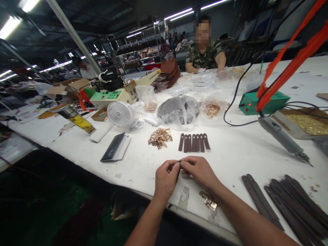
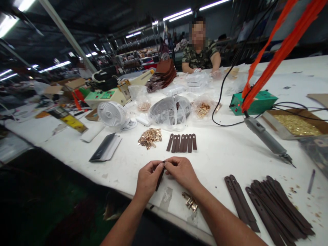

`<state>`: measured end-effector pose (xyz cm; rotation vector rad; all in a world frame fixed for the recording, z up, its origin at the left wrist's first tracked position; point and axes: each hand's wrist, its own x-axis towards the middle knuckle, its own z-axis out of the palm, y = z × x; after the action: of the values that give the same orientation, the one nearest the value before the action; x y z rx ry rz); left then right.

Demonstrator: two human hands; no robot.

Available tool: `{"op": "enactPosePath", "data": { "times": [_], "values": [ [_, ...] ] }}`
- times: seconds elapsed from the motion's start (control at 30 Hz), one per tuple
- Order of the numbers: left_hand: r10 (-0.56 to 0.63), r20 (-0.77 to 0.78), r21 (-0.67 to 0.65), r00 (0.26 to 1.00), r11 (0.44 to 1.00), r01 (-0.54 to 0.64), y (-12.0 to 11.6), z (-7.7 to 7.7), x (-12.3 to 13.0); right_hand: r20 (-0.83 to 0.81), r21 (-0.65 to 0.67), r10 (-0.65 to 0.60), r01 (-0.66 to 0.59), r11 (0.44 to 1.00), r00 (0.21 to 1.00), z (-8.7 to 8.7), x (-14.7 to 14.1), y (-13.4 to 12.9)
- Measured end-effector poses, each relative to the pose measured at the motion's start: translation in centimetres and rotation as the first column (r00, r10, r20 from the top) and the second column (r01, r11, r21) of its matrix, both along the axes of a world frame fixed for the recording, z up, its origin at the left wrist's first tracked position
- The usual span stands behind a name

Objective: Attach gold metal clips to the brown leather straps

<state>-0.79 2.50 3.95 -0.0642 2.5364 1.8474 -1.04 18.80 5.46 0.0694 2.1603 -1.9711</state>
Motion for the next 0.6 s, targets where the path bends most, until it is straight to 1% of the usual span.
{"op": "enactPosePath", "data": {
  "times": [0.1, 0.2, 0.37, 0.47, 0.6],
  "values": [
    [-0.001, 0.035, 0.04, 0.999, 0.999, 0.0, 0.07, 0.12, 0.05, -0.026, 0.034, -0.001, 0.002, 0.999, 1.0, 0.05, 0.06, -0.06],
    [-0.039, 0.086, 0.094, 0.996, 0.995, 0.031, -0.09, 0.29, -0.02, -0.045, 0.067, 0.006, -0.003, 0.998, 0.999, 0.04, 0.07, -0.14],
    [-0.103, 0.132, 0.07, 0.986, 0.993, 0.094, -0.63, 0.34, -0.52, -0.064, 0.119, 0.015, -0.007, 0.993, 0.998, 0.13, 0.15, -0.24],
    [-0.11, 0.135, 0.079, 0.985, 0.992, 0.1, -0.67, 0.16, -0.69, -0.071, 0.134, 0.016, -0.006, 0.991, 0.997, 0.1, 0.23, -0.27],
    [-0.091, 0.137, 0.093, 0.986, 0.993, 0.078, -0.36, 0.02, -0.61, -0.091, 0.152, 0.024, -0.01, 0.988, 0.996, -0.16, 0.24, -0.32]
  ]
}}
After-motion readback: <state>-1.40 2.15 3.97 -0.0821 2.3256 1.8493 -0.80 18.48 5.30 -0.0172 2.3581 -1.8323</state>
